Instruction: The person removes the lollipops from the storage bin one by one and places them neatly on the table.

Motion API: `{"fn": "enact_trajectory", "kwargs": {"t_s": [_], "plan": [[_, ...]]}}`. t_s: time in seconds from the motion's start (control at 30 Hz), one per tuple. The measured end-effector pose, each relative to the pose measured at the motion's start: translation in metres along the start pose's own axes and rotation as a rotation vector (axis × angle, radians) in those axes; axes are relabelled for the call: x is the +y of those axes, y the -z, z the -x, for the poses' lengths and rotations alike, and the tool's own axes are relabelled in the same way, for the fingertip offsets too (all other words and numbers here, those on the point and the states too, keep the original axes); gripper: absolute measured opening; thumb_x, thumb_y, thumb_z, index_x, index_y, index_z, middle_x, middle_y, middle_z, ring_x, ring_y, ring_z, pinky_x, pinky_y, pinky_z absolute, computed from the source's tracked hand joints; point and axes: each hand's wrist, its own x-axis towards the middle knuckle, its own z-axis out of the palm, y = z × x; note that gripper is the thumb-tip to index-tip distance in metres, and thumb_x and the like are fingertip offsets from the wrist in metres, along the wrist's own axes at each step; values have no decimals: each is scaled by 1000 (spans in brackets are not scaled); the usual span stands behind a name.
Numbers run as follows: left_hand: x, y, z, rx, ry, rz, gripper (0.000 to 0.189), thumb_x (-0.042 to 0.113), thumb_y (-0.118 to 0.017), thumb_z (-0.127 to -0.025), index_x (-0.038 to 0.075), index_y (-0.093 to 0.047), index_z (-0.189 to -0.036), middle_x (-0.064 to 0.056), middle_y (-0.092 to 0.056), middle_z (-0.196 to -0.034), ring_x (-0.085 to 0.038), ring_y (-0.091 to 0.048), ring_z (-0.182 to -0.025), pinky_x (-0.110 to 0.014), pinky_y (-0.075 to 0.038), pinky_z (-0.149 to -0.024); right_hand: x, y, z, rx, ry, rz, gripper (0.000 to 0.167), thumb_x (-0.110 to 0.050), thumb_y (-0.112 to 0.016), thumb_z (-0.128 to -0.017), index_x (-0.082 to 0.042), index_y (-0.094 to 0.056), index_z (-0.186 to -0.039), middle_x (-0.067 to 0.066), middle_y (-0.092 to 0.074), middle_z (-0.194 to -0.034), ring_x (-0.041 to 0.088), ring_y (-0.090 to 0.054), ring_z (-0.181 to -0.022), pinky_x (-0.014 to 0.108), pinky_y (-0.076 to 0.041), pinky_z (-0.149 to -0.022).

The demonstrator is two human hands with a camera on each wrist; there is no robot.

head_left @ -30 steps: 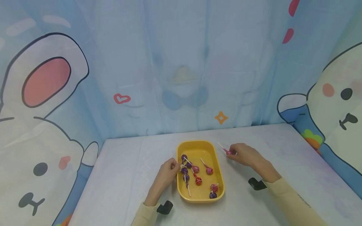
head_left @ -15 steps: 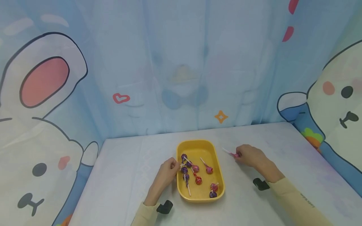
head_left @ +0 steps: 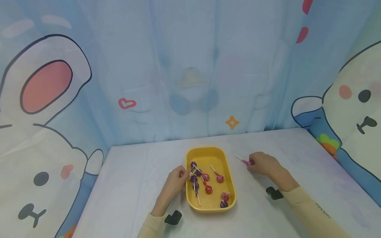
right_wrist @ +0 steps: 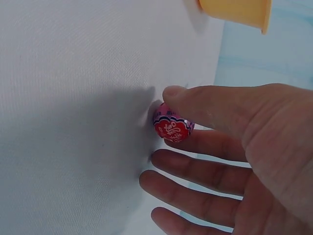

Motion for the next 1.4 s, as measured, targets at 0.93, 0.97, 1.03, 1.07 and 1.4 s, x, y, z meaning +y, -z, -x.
{"fn": "enact_trajectory", "kwargs": {"t_s": [0.93,0.97,1.03,1.07,1.4], "plan": [[-2,-1,-2,-2,8,-3,22,29,-53,-103,12,-54,-89,1,-51,-72,-13,-49,-63,-25,-38,-54,-28,18,-3,19,-10,61,56,-33,-75,-90,3,-56,-129,22,-63,-115,24,-59,-85,48,-55,-88],[-3,-1,-2,-6,7,-2,22,29,-53,-103,12,-54,-89,1,-51,-72,-12,-49,-63,-24,-38,-54,-30,19,-4,23,-7,68,56,-33,-75,-90,3,-57,-129,21,-64,-114,23,-59,-83,47,-55,-87],[-3,-1,-3,-9,6,-3,22,29,-52,-104,13,-54,-89,2,-51,-72,-12,-49,-63,-24,-38,-54,-35,20,-5,30,4,83,56,-34,-75,-90,3,-57,-128,19,-64,-111,21,-58,-81,46,-56,-86],[-3,-1,-2,-10,6,-1,22,30,-52,-104,13,-54,-89,2,-51,-72,-12,-49,-63,-24,-38,-54,-37,21,-5,35,14,92,56,-34,-75,-90,2,-57,-128,18,-64,-110,22,-59,-82,46,-56,-86],[-5,-1,-2,-2,-24,8,22,27,-53,-104,11,-53,-89,2,-49,-71,-12,-48,-62,-24,-37,-53,-60,30,1,42,31,106,55,-34,-75,-90,1,-58,-129,18,-65,-113,28,-62,-94,47,-56,-87]]}}
